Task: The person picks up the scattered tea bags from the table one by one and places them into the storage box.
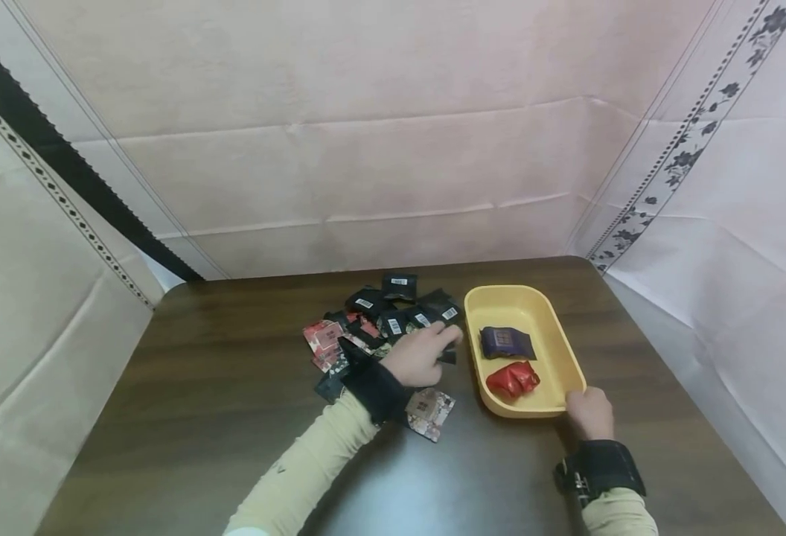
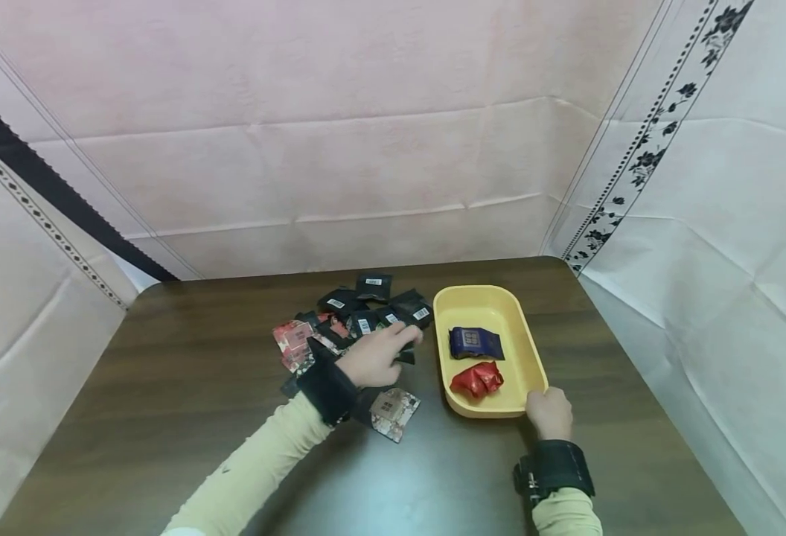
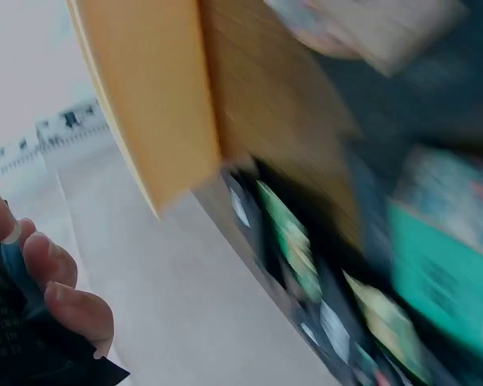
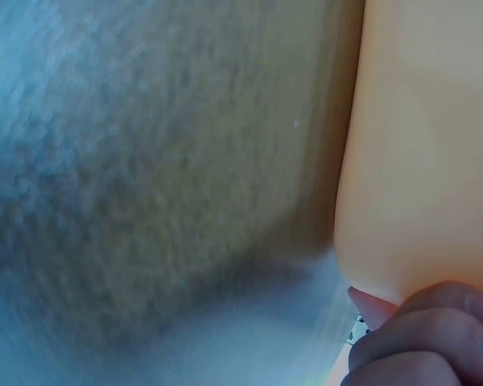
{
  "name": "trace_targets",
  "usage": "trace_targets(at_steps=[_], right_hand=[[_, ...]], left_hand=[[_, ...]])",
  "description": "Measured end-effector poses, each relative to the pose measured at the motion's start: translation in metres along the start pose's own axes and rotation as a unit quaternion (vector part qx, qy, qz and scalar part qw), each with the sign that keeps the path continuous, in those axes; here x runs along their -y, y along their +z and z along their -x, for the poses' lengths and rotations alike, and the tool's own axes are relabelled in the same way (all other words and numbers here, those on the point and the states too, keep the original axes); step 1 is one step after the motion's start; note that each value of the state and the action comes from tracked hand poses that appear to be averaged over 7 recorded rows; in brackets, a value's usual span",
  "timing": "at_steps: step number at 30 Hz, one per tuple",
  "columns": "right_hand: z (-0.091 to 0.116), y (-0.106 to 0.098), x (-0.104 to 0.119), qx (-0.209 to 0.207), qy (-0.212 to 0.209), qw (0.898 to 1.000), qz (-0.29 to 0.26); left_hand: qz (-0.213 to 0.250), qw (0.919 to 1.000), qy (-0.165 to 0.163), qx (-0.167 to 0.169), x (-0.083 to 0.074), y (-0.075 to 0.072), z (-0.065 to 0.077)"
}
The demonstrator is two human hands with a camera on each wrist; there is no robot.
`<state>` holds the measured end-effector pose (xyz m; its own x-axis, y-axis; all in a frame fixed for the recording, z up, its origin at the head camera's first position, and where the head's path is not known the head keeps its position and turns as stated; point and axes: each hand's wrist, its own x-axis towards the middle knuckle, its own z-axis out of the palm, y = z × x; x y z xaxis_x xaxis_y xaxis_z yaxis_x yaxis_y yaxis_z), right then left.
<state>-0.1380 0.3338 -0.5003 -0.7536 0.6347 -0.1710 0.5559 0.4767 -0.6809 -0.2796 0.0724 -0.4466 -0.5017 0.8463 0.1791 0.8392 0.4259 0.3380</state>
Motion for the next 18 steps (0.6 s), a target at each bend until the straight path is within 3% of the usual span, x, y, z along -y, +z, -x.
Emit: trace_targets(at_steps=[6,10,15,18], right_hand=[[0.001,0.001,-0.001,-0.002,0.005,1.000,-0.003],[0.001,0.004,-0.003,-0.006,0.005,1.000,-0.008],[0.000,0.001,-0.003,-0.014,-0.005,1.000,-0.006],[-0.001,0.003,-0.002,-0.017,-0.008,1.000,-0.003]], left_hand=[[-0.028,0.9990,0.027,0.022,-0.034,0.011,-0.045],[-0.054,0.9975,0.026,0.038,-0.050,0.022,-0.067],[-0.047,0.9967,0.033,0.057,-0.057,0.031,-0.076],[-0.040,0.9964,0.040,0.062,-0.051,0.030,-0.069]])
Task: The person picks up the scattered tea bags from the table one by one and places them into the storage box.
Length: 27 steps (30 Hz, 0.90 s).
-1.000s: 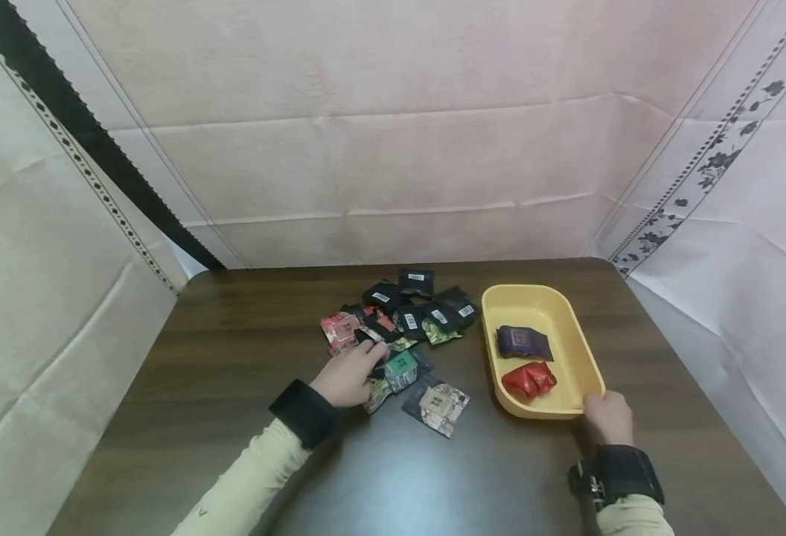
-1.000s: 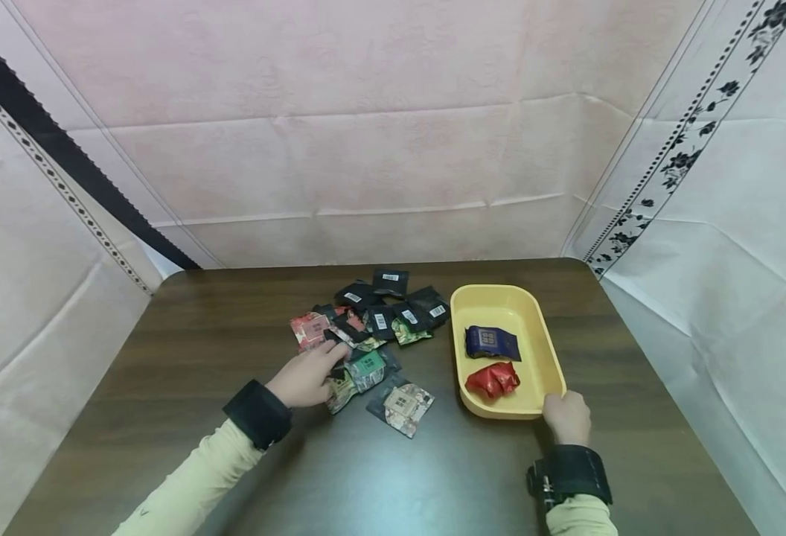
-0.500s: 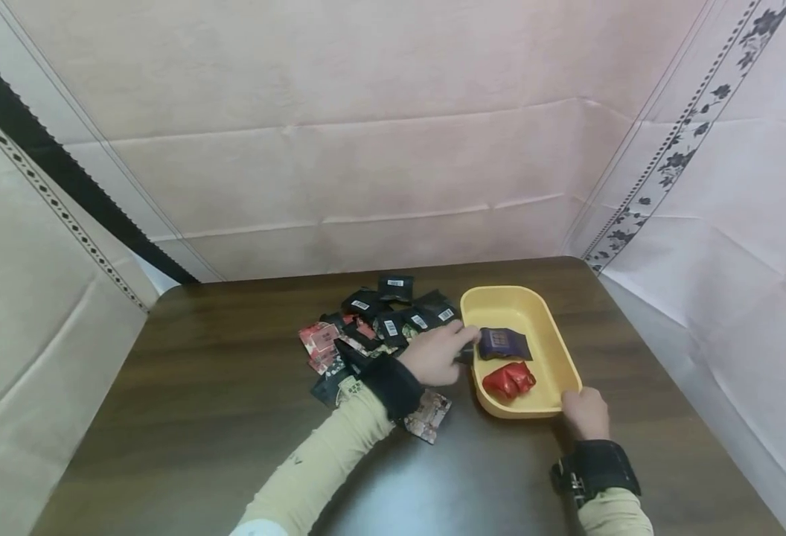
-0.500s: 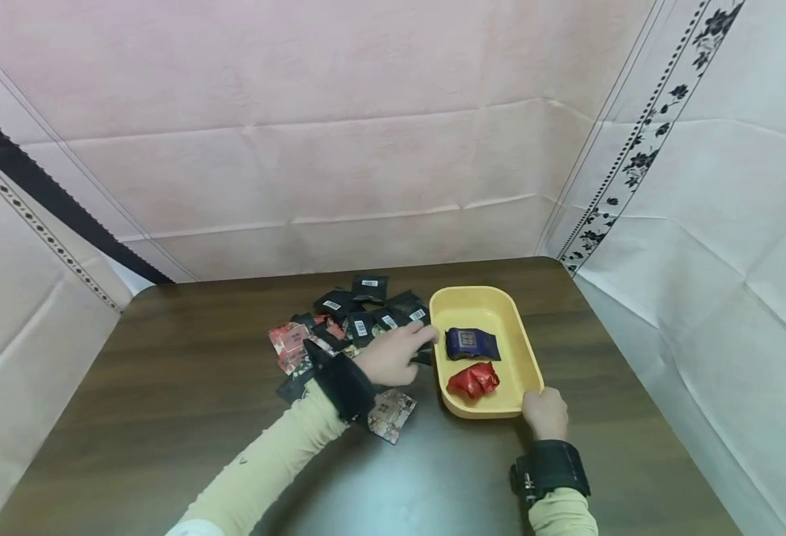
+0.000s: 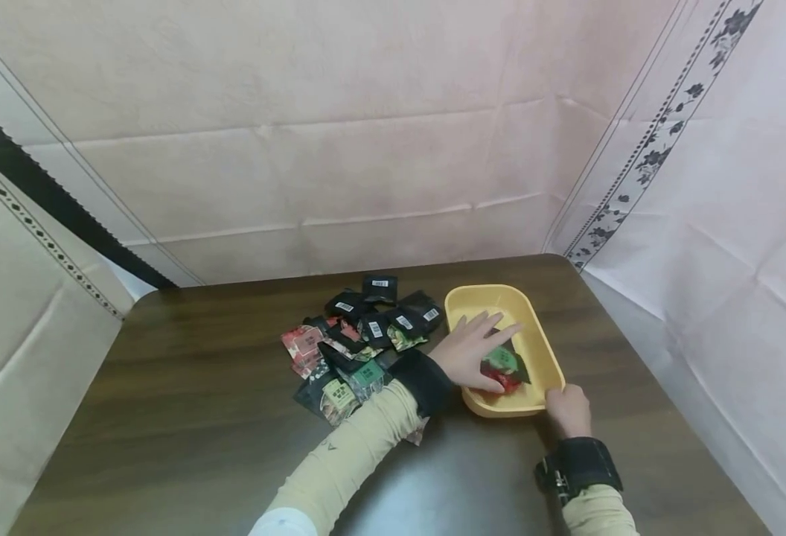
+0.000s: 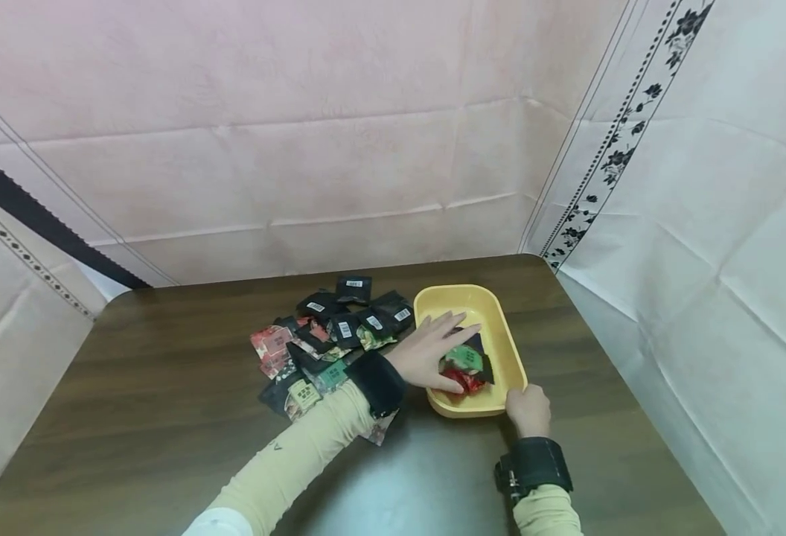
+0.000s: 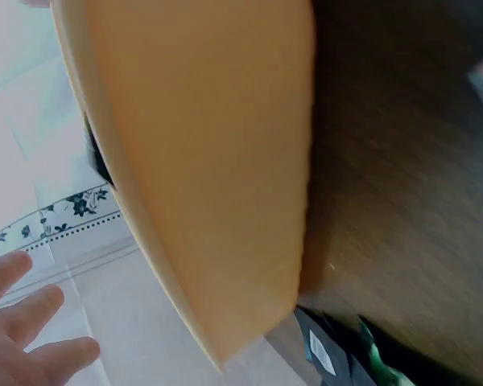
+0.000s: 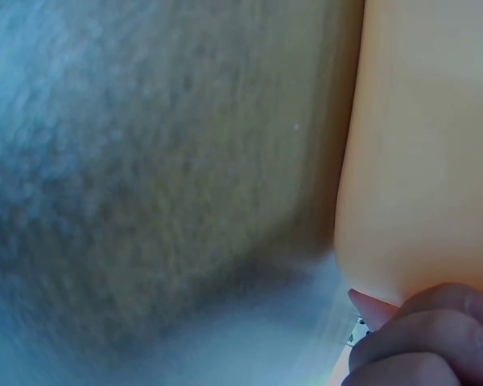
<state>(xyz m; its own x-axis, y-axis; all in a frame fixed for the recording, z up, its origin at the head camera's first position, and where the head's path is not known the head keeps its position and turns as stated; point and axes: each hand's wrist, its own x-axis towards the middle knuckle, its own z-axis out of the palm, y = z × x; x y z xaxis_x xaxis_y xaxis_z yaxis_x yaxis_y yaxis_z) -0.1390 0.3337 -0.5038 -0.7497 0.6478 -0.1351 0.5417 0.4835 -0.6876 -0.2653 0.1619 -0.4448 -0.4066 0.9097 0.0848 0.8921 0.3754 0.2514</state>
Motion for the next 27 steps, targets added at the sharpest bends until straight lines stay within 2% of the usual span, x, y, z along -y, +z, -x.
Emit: trace_targets(at_steps=[3,7,12,15,18,21,24,27], right_hand=[[-0.002,0.001,0.002,-0.004,-0.006,1.000,-0.004],[-0.005,0.002,0.000,-0.004,-0.007,1.000,-0.007],[-0.004,0.001,-0.004,-0.002,0.002,1.000,-0.003],[-0.004,-0.003,-0.004,-0.003,0.000,1.000,-0.001],[-0.003,-0.005,-0.004,-0.003,0.001,1.000,0.002],[-0.001,-0.005,-0.003,0.005,0.007,1.000,0.004],[0.000,-0.004,-0.001,0.013,0.013,1.000,0.002],[0.001,-0.003,0.001,0.016,0.014,1.000,-0.002]], left_hand=[[-0.025,0.9997,0.009,-0.002,0.010,-0.005,0.016],[-0.077,0.9968,0.019,0.009,0.025,-0.005,0.045],[-0.121,0.9912,0.008,0.055,0.037,0.007,0.084],[-0.141,0.9860,-0.001,0.089,0.036,0.016,0.100],[-0.152,0.9794,-0.010,0.132,0.032,0.029,0.107],[-0.149,0.9750,-0.023,0.163,0.029,0.042,0.109],[-0.148,0.9753,-0.033,0.161,0.027,0.050,0.108],[-0.172,0.9740,-0.032,0.144,0.027,0.054,0.107]])
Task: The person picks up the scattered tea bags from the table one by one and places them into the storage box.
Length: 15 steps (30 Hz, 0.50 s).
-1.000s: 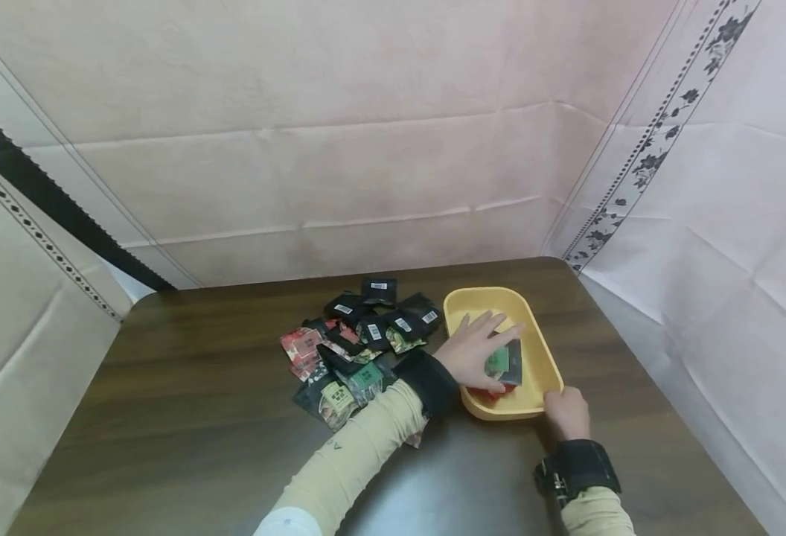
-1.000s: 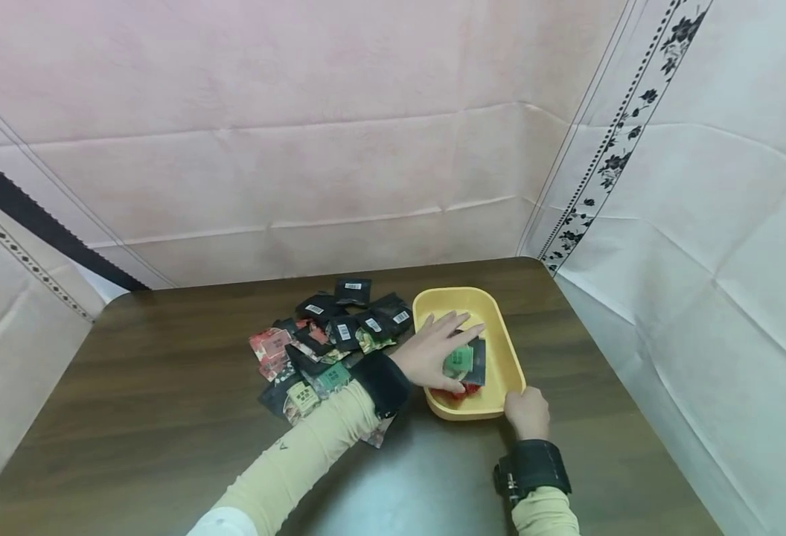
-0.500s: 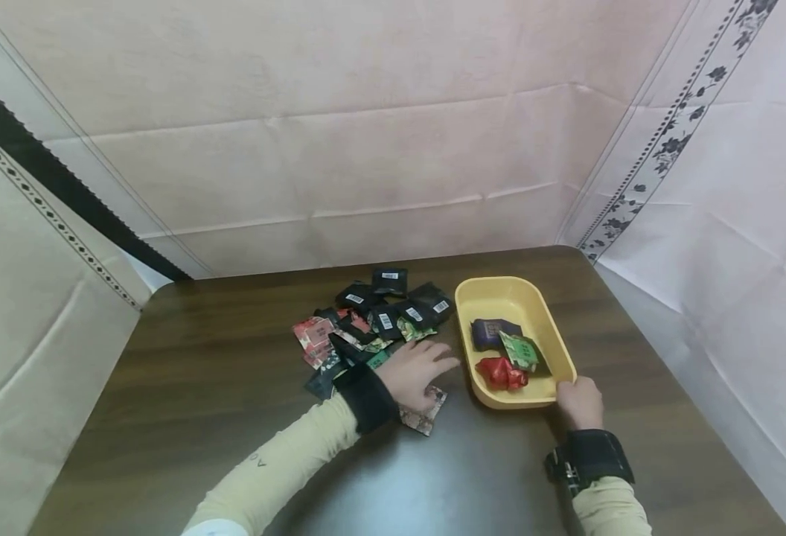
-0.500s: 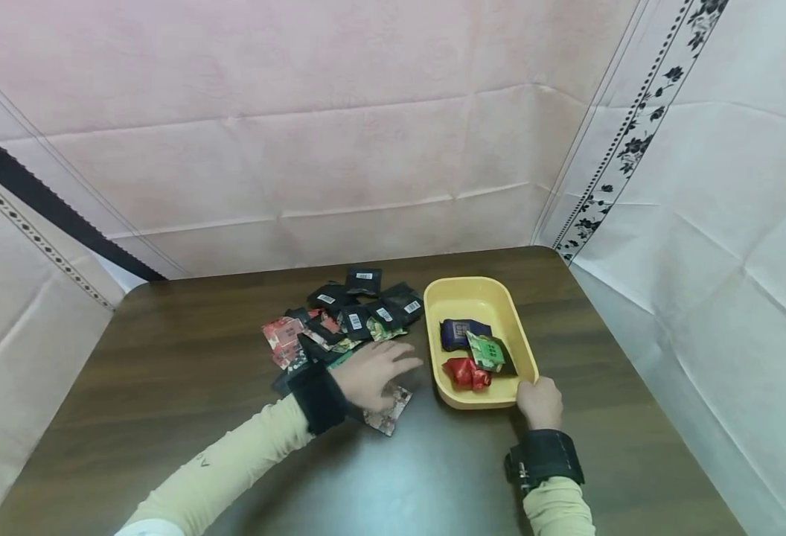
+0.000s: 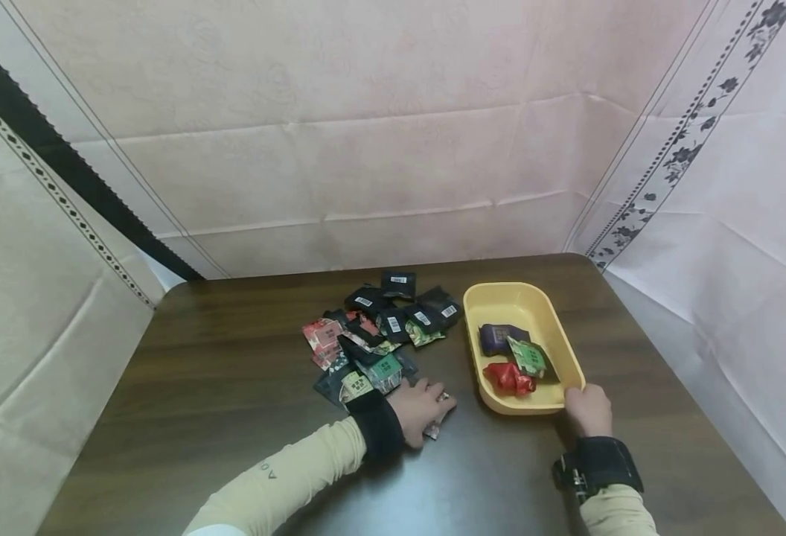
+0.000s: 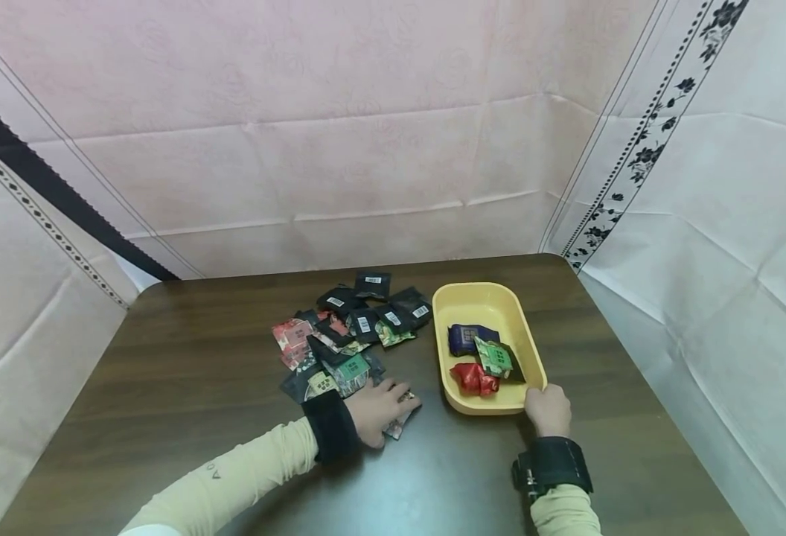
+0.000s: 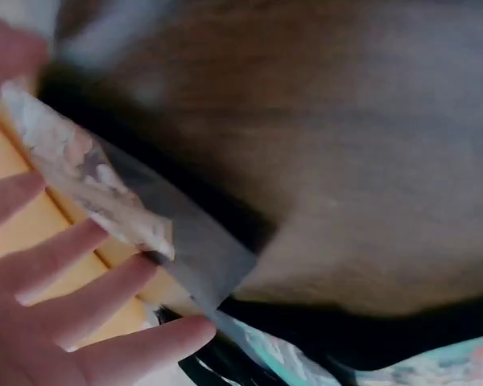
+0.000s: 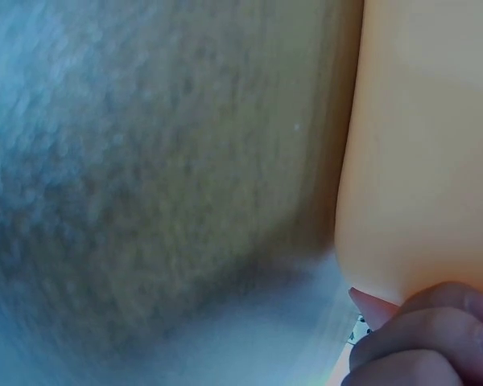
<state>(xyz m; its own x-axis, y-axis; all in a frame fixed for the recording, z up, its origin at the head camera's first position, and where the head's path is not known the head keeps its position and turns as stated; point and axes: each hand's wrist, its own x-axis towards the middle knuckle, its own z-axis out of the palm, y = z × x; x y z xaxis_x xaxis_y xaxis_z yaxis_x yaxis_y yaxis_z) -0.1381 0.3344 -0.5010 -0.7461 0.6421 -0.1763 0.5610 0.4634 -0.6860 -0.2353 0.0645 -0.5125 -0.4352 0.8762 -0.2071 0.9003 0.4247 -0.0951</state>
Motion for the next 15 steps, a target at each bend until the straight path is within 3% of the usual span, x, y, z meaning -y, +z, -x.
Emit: trace_targets(at_steps=[8,15], right_hand=[[0.000,0.001,-0.002,-0.006,-0.007,1.000,-0.004],[0.000,0.001,-0.002,-0.008,-0.010,1.000,-0.002]], left_hand=[[-0.070,0.9951,-0.001,-0.070,-0.005,0.012,-0.005],[-0.057,0.9926,0.000,-0.107,-0.001,0.003,-0.006]])
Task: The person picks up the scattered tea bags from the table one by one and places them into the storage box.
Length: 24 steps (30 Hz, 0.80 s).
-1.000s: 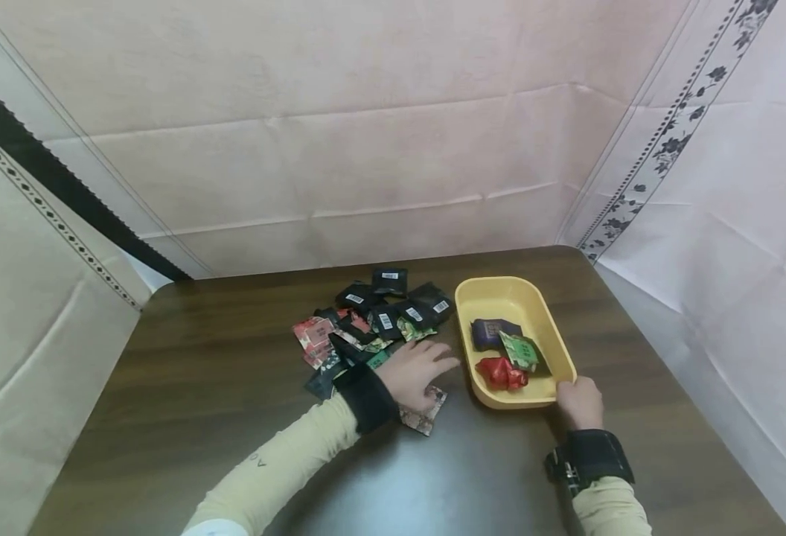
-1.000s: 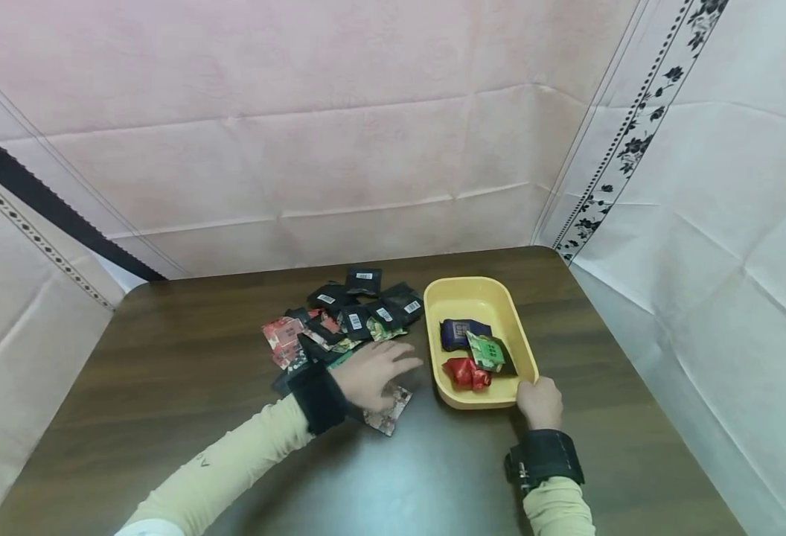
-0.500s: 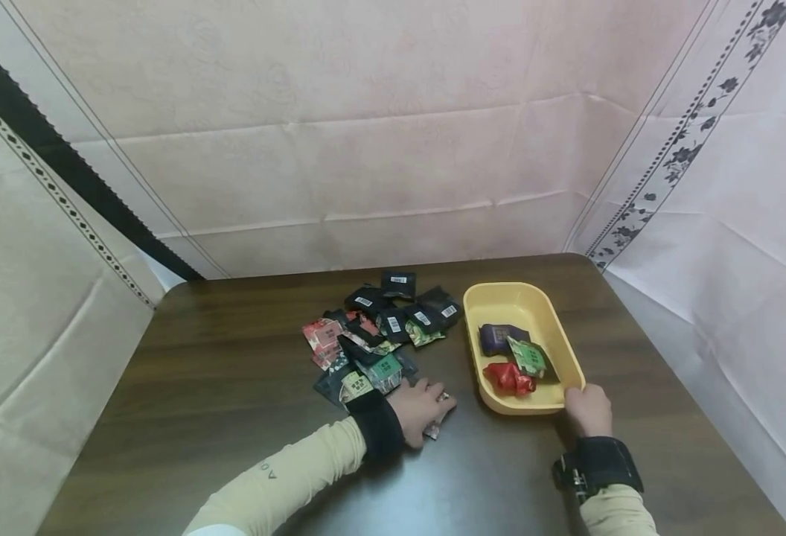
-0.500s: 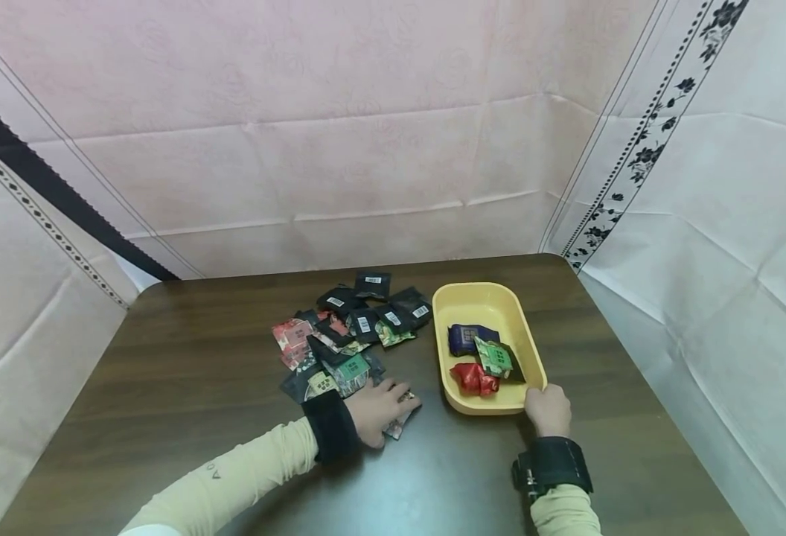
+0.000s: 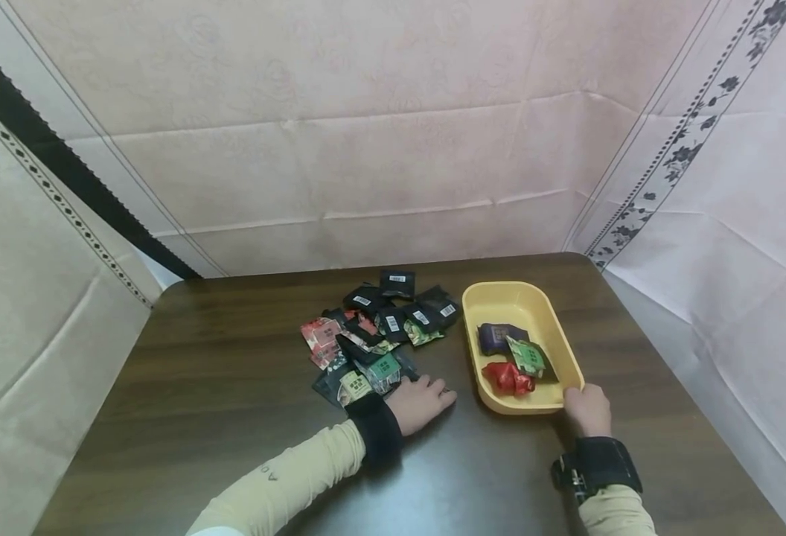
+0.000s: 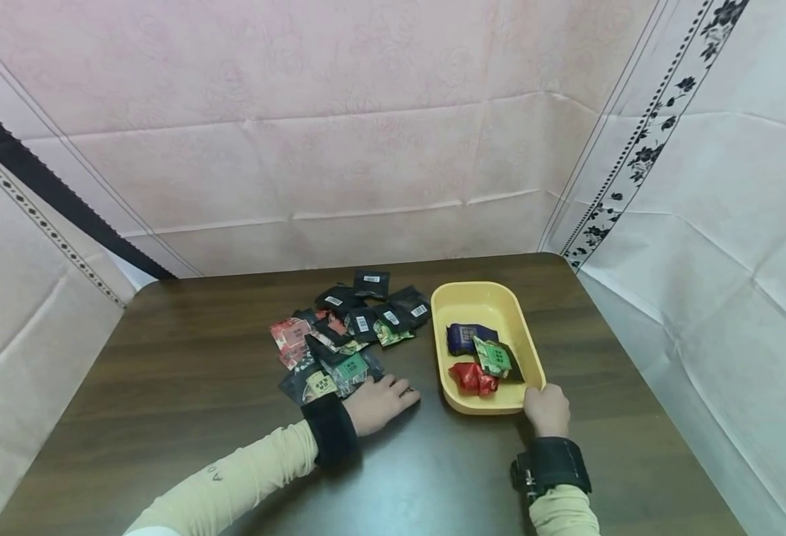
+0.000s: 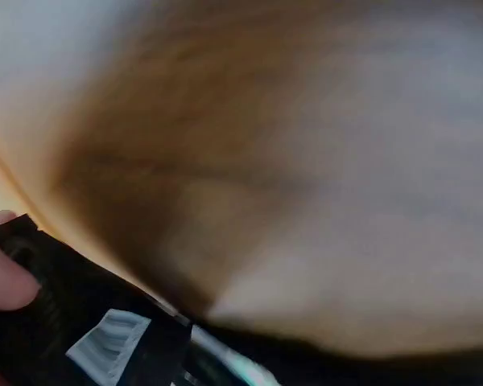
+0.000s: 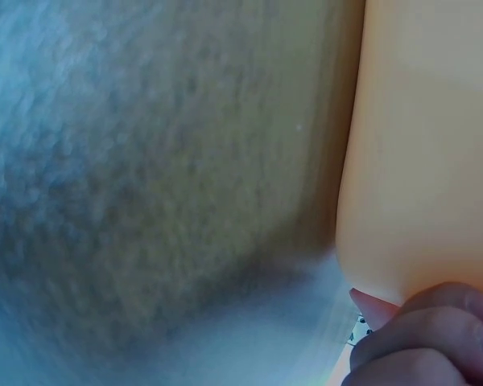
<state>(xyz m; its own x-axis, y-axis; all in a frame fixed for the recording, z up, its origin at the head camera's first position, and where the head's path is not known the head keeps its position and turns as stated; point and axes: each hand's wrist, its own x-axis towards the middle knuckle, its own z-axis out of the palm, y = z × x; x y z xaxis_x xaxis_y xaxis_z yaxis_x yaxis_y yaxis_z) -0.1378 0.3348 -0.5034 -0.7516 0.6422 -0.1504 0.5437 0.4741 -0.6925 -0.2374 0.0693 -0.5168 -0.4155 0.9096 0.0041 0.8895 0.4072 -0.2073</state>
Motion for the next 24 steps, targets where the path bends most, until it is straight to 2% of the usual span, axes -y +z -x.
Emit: trace_targets(at_steps=[3,6,9,12,15,19,24], right_hand=[[-0.001,-0.001,0.001,-0.001,-0.001,1.000,0.000],[-0.002,-0.002,0.002,0.001,0.001,1.000,0.000],[-0.004,-0.001,0.002,0.003,0.002,1.000,-0.001],[-0.004,-0.001,0.002,-0.002,0.001,1.000,-0.001],[-0.002,0.000,0.001,-0.002,0.000,1.000,-0.003],[0.002,0.001,0.001,-0.001,-0.002,1.000,0.000],[0.004,0.000,0.003,-0.014,-0.011,1.000,0.000]], left_hand=[[0.013,0.9990,-0.007,-0.041,0.006,-0.015,-0.006],[0.028,0.9961,-0.012,-0.082,0.010,-0.037,-0.015],[0.044,0.9942,-0.010,-0.098,0.011,-0.059,-0.029],[0.063,0.9936,-0.004,-0.094,0.007,-0.076,-0.046],[0.070,0.9943,0.002,-0.080,-0.002,-0.082,-0.064],[0.065,0.9959,0.011,-0.062,-0.016,-0.080,-0.085],[0.072,0.9950,0.023,-0.066,-0.024,-0.074,-0.101]])
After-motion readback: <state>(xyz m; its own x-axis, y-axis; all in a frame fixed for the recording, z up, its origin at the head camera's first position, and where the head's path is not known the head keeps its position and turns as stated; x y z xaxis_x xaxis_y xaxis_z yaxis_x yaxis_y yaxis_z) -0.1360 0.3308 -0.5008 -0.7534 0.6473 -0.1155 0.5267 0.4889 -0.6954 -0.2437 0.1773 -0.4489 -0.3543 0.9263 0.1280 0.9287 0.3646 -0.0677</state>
